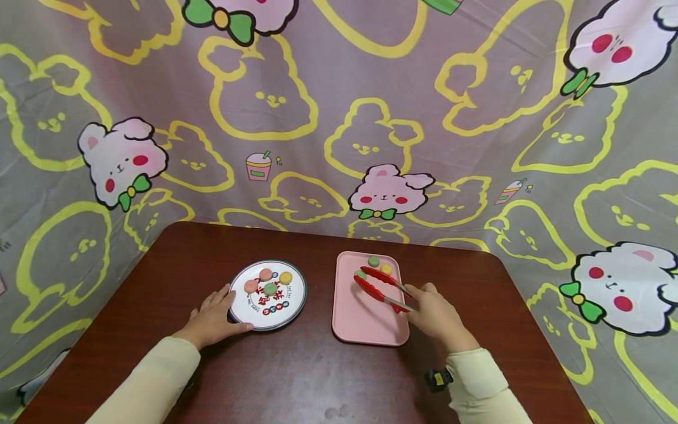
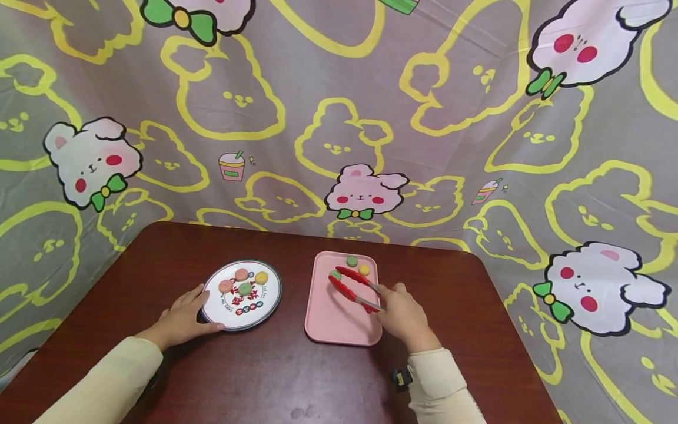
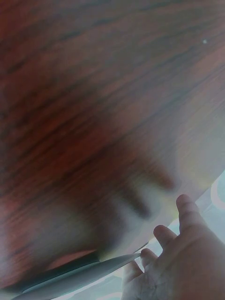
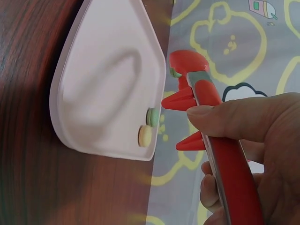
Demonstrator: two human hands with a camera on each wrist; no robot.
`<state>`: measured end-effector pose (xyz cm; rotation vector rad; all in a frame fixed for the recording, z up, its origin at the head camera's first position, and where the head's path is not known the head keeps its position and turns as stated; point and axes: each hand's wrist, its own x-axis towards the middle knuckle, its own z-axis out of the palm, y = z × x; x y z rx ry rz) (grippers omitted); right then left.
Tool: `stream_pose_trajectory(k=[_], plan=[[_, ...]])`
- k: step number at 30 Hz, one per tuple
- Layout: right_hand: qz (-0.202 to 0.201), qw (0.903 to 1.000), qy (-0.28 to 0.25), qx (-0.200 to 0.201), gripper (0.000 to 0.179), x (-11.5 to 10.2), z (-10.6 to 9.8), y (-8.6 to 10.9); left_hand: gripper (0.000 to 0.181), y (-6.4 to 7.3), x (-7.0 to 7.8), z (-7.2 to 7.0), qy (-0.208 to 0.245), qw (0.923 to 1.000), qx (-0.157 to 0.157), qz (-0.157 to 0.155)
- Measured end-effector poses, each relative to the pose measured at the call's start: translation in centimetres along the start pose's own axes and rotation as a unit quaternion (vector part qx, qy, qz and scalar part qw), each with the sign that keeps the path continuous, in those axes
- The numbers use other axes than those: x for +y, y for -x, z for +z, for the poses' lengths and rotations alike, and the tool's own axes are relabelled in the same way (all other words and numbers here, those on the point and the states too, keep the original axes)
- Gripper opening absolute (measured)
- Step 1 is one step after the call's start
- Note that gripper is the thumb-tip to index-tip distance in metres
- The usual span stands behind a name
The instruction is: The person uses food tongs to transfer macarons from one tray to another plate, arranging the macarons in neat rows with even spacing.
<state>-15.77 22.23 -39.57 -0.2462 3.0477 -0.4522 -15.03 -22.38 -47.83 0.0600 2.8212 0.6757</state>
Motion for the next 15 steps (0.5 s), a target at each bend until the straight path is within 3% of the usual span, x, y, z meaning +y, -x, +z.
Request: stream_pose_trajectory(k=[15], plan=[[-0.008,0.9999,-0.012,-0.006,0.061,-1.7,0.3,-0.6,0.113,0.3,0.3,-0.2,0.004,1.0,-0.003,-0.004]])
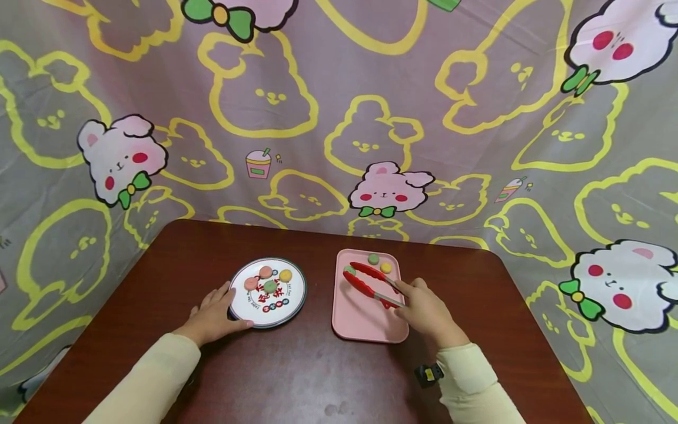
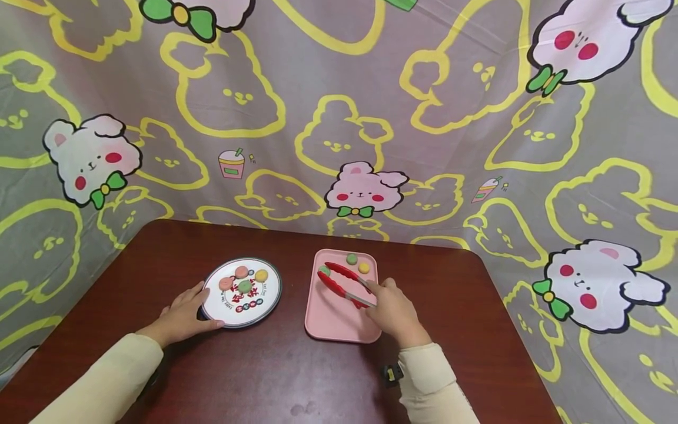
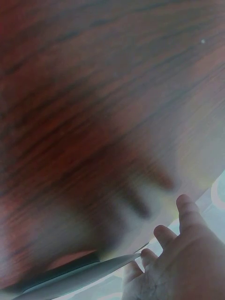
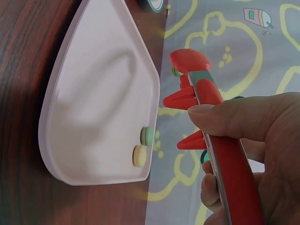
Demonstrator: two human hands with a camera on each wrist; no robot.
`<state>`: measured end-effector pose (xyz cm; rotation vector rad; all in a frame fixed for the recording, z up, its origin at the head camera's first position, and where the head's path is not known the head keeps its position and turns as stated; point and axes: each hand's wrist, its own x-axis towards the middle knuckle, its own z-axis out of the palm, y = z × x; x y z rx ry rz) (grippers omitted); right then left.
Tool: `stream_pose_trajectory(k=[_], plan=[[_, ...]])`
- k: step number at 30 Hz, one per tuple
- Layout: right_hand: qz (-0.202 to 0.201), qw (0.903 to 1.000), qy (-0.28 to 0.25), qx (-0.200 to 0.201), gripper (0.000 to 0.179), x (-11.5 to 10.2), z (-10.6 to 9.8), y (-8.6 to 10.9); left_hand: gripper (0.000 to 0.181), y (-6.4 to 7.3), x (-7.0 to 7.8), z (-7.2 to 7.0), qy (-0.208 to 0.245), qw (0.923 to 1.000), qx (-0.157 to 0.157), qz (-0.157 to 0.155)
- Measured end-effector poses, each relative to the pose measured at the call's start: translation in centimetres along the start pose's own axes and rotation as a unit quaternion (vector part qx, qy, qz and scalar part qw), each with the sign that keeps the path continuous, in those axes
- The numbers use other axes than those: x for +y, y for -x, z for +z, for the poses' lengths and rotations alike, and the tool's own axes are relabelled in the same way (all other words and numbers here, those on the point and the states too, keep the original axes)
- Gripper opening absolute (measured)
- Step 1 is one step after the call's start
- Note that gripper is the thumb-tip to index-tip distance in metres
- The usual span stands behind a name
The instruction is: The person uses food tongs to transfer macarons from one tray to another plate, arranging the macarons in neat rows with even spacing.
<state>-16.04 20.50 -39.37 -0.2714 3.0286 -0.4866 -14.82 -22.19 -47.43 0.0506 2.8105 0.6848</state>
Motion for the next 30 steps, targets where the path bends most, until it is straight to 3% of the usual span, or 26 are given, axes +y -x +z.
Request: stream_pose_trajectory(k=[30], plan=[[-0.043,0.999,-0.012,0.009,0.058,-3.1,1.6,-1.3,0.113,0.0,0.1,-0.3,0.002,1.0,-0.005,0.0]])
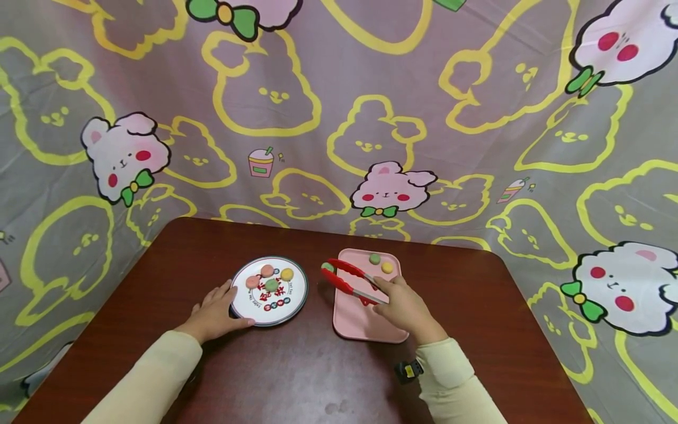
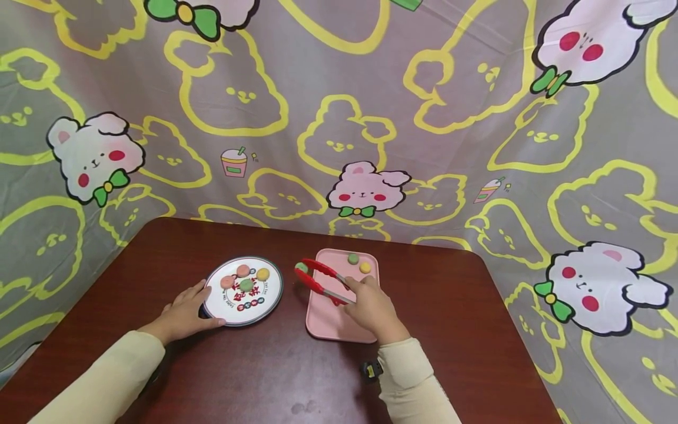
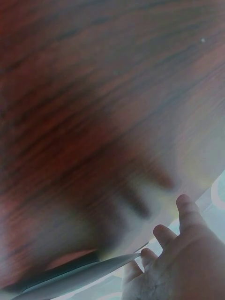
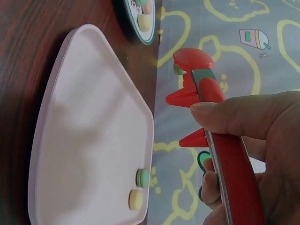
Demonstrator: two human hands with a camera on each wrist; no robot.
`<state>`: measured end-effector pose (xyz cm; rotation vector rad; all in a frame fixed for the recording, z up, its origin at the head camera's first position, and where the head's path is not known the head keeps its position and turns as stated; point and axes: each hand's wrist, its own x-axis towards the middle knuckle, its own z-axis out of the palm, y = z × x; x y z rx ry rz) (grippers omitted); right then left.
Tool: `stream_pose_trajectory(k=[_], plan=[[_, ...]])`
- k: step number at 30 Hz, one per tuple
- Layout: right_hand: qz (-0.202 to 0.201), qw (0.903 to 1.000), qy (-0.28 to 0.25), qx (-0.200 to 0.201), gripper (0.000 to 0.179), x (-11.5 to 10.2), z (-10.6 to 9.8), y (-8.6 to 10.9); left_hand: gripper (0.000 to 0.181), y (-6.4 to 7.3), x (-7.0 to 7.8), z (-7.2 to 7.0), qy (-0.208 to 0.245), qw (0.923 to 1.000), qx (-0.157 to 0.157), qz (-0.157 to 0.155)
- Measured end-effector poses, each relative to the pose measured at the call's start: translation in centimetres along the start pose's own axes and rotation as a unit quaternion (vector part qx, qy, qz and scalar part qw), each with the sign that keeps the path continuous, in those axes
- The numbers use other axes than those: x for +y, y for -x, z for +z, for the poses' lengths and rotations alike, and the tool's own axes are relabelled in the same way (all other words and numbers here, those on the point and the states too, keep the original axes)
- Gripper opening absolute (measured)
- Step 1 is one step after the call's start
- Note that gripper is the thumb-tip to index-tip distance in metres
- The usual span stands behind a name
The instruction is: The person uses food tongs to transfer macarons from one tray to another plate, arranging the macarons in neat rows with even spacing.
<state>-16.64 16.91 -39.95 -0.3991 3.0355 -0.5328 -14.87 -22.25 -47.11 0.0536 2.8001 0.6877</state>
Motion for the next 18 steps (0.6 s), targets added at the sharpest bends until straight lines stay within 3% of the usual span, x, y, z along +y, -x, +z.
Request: stream_pose_trajectory(k=[12,18], plan=[[-0.023,0.9996,-0.016,0.004,0.057,-1.4,0.5,-0.4,0.112,0.0,0.0,0.0,-0.002,1.0,0.004,0.005],[-0.016,0.9995,-0.029,-0.004,0.06,-2.0,0.6,-0.6,0.11,0.2,0.0,0.0,-0.006,0.9998,0.014,0.016]])
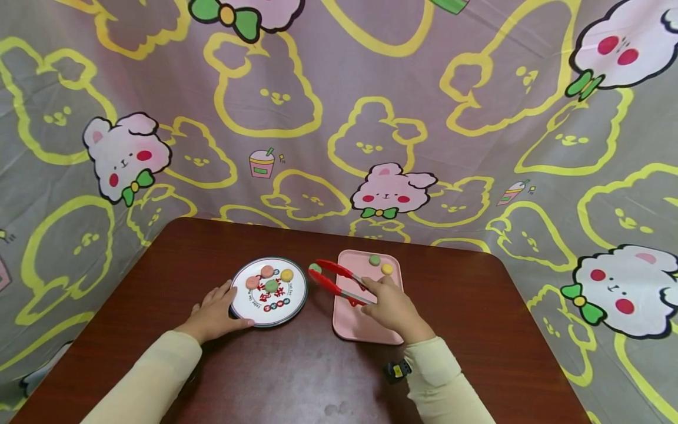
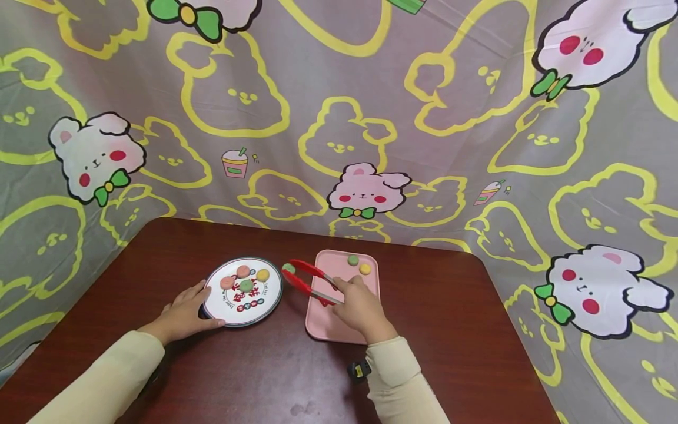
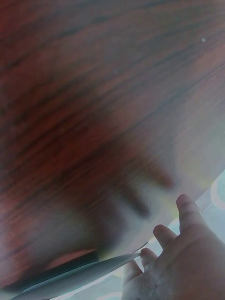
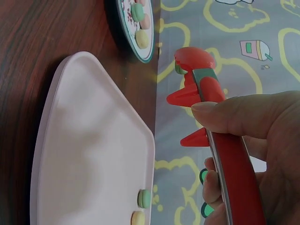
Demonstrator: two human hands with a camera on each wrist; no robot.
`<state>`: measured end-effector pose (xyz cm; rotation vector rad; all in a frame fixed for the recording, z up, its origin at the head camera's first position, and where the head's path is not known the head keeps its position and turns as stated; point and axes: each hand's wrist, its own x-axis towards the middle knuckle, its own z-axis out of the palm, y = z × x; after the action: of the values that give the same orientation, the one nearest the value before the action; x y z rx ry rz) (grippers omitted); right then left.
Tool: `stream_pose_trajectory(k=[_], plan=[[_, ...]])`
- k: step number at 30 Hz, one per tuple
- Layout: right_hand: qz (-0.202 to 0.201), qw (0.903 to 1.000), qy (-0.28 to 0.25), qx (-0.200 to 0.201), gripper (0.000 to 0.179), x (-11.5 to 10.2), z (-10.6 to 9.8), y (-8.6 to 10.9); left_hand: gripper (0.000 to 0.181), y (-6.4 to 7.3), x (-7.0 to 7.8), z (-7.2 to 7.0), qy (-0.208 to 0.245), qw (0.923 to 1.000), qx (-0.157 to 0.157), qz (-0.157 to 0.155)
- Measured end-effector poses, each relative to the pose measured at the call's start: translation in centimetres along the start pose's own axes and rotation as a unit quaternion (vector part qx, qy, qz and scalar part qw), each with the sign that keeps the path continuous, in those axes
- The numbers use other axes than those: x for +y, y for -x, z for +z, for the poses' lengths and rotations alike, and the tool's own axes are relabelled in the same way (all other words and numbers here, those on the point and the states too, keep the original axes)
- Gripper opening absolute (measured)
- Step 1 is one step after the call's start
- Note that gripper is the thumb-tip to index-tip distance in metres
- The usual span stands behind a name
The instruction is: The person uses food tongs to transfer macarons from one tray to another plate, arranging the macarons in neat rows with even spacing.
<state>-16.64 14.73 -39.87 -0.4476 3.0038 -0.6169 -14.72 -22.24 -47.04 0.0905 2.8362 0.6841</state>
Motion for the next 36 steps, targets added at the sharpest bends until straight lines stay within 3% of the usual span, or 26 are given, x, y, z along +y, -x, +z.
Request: stream_pose_trajectory(k=[16,36], plan=[[-0.039,0.9989,-0.024,0.01,0.059,-0.9,0.8,-0.5,0.111,-0.2,0.0,0.1,-0.001,1.0,-0.004,-0.008],[-0.057,0.9967,-0.057,-0.01,0.06,-2.0,2.4,-1.0,0.113,-0.4,-0.4,0.3,0.0,0.9999,-0.003,-0.01]])
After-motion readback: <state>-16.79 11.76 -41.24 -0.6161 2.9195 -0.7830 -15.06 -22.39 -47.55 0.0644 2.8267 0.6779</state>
